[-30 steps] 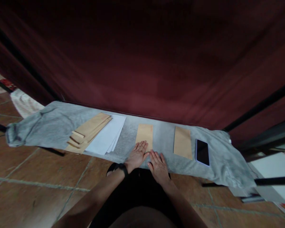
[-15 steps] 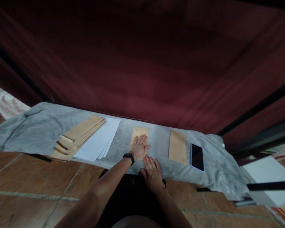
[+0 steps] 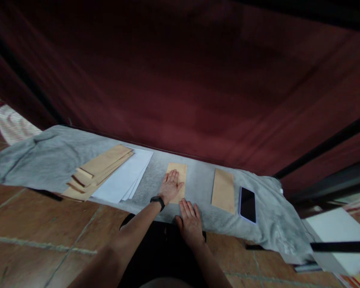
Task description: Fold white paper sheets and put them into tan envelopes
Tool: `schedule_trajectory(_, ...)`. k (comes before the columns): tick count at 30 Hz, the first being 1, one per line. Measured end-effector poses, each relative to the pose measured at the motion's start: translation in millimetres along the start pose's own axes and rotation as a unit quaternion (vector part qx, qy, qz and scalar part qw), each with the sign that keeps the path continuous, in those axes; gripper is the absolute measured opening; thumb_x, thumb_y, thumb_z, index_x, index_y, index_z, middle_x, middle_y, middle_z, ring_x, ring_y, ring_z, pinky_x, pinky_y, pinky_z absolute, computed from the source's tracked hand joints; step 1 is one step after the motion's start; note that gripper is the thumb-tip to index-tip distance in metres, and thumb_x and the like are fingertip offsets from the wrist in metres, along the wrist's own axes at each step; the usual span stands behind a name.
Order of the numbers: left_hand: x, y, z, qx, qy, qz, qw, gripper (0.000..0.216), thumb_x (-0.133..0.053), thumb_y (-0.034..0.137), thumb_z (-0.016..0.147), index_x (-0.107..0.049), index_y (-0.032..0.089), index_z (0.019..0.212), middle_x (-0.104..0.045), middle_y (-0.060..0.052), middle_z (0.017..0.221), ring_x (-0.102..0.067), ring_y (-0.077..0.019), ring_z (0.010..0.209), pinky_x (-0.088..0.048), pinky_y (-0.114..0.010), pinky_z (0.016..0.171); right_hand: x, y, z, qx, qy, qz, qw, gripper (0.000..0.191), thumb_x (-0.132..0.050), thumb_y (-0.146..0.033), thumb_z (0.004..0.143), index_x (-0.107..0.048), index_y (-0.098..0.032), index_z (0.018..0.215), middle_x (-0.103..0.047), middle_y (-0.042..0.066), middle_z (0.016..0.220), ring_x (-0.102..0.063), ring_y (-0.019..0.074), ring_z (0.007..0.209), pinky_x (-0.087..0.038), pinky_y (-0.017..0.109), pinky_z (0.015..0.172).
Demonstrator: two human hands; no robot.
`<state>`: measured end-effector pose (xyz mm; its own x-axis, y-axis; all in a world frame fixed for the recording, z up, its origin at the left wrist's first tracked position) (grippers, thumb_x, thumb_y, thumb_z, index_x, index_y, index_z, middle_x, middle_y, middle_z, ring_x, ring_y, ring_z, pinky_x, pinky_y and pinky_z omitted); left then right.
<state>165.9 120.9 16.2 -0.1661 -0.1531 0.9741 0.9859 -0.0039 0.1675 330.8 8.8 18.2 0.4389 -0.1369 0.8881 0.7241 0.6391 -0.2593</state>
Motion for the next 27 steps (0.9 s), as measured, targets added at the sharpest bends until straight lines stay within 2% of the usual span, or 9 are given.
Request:
schedule_trajectory(3,5,-11,-20,0.013,0.005,0.008,1.0,0.067,-0.023,0.049,0.104,-0.036,0.007,0.155,-0.034,-0.016,0.162,-0.024,-0.0258,0.154,-0.018,-0.046,0.125,-1,1,-1,-0.006,0.011,0.004,1.0,0.053,-0.047,-0.041,0.104,-0.043,-0.021,0.153,-0.053,0.007,0.151,-0.049,0.0233,0.139,-0.025,0.045,0.122)
schedule_trajectory(8,12,-24,-60,0.023,0.031,0.024,0.999,0.064,-0.027,0.046,0.104,-0.039,0.008,0.153,-0.037,-0.017,0.16,-0.03,-0.0269,0.151,-0.022,-0.047,0.124,1,-2,0,-0.001,0.002,-0.011,1.0,0.051,-0.047,-0.034,0.103,-0.044,-0.019,0.152,-0.051,0.007,0.153,-0.048,0.0234,0.14,-0.024,0.045,0.122)
schedule_trajectory(12,20,-27,-84,0.015,0.053,0.016,0.998,0.056,-0.032,0.04,0.104,-0.043,0.016,0.153,-0.04,-0.014,0.159,-0.034,-0.0282,0.15,-0.025,-0.052,0.122,2,-3,0,-0.004,-0.01,-0.014,1.0,0.05,-0.046,-0.032,0.103,-0.044,-0.019,0.152,-0.05,0.007,0.154,-0.048,0.0234,0.139,-0.024,0.045,0.122)
schedule_trajectory(14,25,-25,-93,-0.021,0.051,0.007,0.998,0.051,-0.034,0.038,0.104,-0.045,0.023,0.152,-0.04,-0.01,0.16,-0.034,-0.0272,0.15,-0.025,-0.052,0.122,2,-4,0,-0.006,-0.012,-0.016,1.0,0.05,-0.046,-0.032,0.103,-0.045,-0.018,0.151,-0.05,0.008,0.154,-0.048,0.0239,0.139,-0.025,0.046,0.122)
schedule_trajectory(17,31,-18,-108,-0.123,0.023,-0.015,0.992,0.046,-0.035,0.039,0.106,-0.046,0.032,0.15,-0.041,-0.001,0.16,-0.033,-0.0218,0.15,-0.024,-0.047,0.123,2,-3,-1,-0.01,-0.01,-0.015,1.0,0.049,-0.044,-0.031,0.104,-0.046,-0.018,0.151,-0.052,0.009,0.152,-0.049,0.0245,0.139,-0.026,0.048,0.121)
schedule_trajectory(19,34,-16,-117,-0.166,0.014,-0.023,0.986,0.045,-0.037,0.04,0.106,-0.045,0.034,0.15,-0.042,0.001,0.16,-0.034,-0.0193,0.15,-0.024,-0.044,0.123,1,-2,0,-0.018,-0.012,-0.01,1.0,0.046,-0.041,-0.03,0.105,-0.049,-0.019,0.149,-0.053,0.009,0.151,-0.05,0.0239,0.138,-0.027,0.048,0.121)
schedule_trajectory(23,36,-16,-125,-0.18,0.019,-0.014,0.983,0.046,-0.041,0.044,0.105,-0.046,0.037,0.15,-0.041,-0.001,0.16,-0.035,-0.0227,0.149,-0.025,-0.047,0.122,-4,-1,12,-0.037,-0.038,0.007,0.999,0.044,-0.034,-0.031,0.107,-0.054,-0.022,0.146,-0.054,0.007,0.151,-0.048,0.0214,0.14,-0.028,0.046,0.121)
schedule_trajectory(27,35,-16,-124,-0.186,0.02,-0.007,0.982,0.05,-0.041,0.048,0.104,-0.043,0.034,0.152,-0.041,-0.006,0.16,-0.037,-0.0241,0.148,-0.028,-0.048,0.121,-17,-5,31,-0.032,-0.082,0.016,0.996,0.047,-0.031,-0.037,0.108,-0.048,-0.023,0.15,-0.047,0.007,0.155,-0.044,0.021,0.144,-0.03,0.046,0.12)
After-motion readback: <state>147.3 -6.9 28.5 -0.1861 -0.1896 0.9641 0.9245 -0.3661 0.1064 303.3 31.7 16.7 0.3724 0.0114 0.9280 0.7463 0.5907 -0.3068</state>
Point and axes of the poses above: each hand's wrist, its own z-axis towards the middle knuckle, its own x-axis out of the back of the hand, y = z × x, the point moved 5 cm from there along z, towards the middle knuckle
